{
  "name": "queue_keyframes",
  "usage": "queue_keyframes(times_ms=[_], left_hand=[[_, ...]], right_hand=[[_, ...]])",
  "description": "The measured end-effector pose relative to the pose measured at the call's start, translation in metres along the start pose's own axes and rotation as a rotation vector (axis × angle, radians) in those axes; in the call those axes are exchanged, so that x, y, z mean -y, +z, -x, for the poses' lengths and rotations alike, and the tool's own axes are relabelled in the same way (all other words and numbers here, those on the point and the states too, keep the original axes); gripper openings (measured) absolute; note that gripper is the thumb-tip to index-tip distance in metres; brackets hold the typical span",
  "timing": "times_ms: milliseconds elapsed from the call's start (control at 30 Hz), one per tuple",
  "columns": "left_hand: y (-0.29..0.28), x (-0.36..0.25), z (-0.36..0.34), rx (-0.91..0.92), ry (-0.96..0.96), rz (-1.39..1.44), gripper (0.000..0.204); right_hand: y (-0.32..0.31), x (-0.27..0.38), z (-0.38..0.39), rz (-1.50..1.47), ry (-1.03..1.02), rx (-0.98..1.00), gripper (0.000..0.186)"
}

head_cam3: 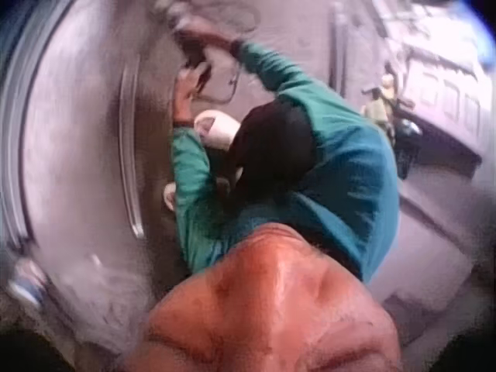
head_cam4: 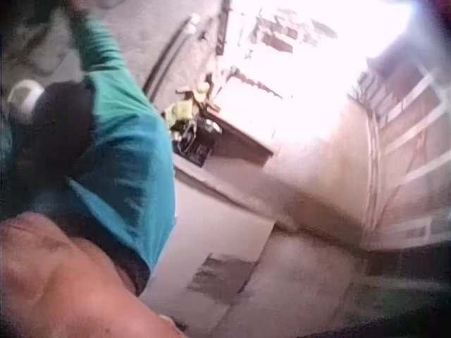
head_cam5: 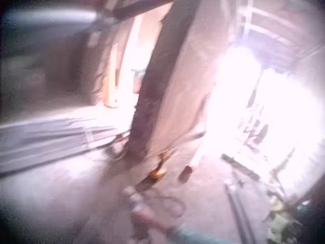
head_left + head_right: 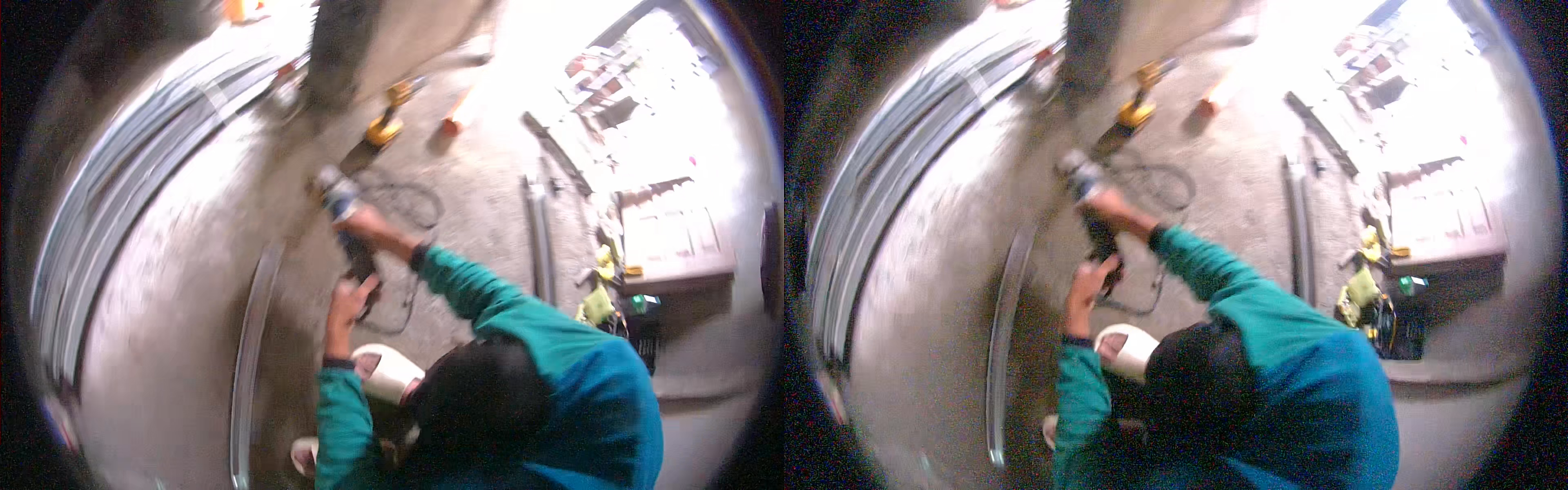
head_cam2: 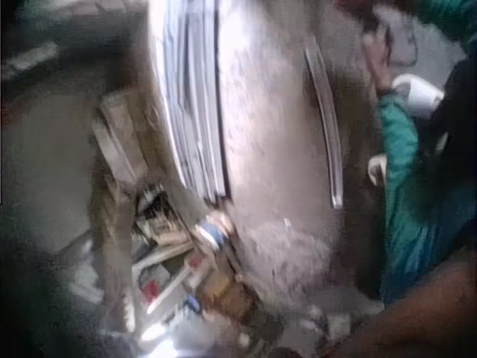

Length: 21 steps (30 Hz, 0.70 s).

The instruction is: The person cuts a metal stud with an angle grinder, trims the edge with pliers, and then climbs a ladder to secure the frame piece to the ceiling using a power drill.

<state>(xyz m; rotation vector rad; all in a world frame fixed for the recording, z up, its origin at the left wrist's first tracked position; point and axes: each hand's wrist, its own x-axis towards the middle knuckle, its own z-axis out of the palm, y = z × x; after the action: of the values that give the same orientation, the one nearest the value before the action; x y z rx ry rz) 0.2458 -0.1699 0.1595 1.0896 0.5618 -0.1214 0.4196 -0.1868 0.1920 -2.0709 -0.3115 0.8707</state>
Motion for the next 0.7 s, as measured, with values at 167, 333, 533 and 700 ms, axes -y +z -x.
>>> queue_keyframes(times_ms=[167,333,533,700], left_hand=[[0.021,-0.024,-0.010,-0.057,-0.071,0.247,0.030],[0.021,-0.015,-0.022,0.012,-0.144,0.184,0.029],[0.013,-0.002,-0.038,-0.049,-0.138,0.258,0.020],[0.023,-0.016,-0.028,-0.174,0.032,-0.441,0.045]], right_hand=[[-0.006,-0.014,-0.028,-0.213,-0.117,0.093,0.024],[-0.024,-0.010,-0.016,-0.128,-0.036,0.023,0.021],[-0.009,-0.028,-0.040,-0.230,-0.058,0.126,0.023],[-0.028,-0.039,-0.019,-0.412,0.096,0.279,0.028]])
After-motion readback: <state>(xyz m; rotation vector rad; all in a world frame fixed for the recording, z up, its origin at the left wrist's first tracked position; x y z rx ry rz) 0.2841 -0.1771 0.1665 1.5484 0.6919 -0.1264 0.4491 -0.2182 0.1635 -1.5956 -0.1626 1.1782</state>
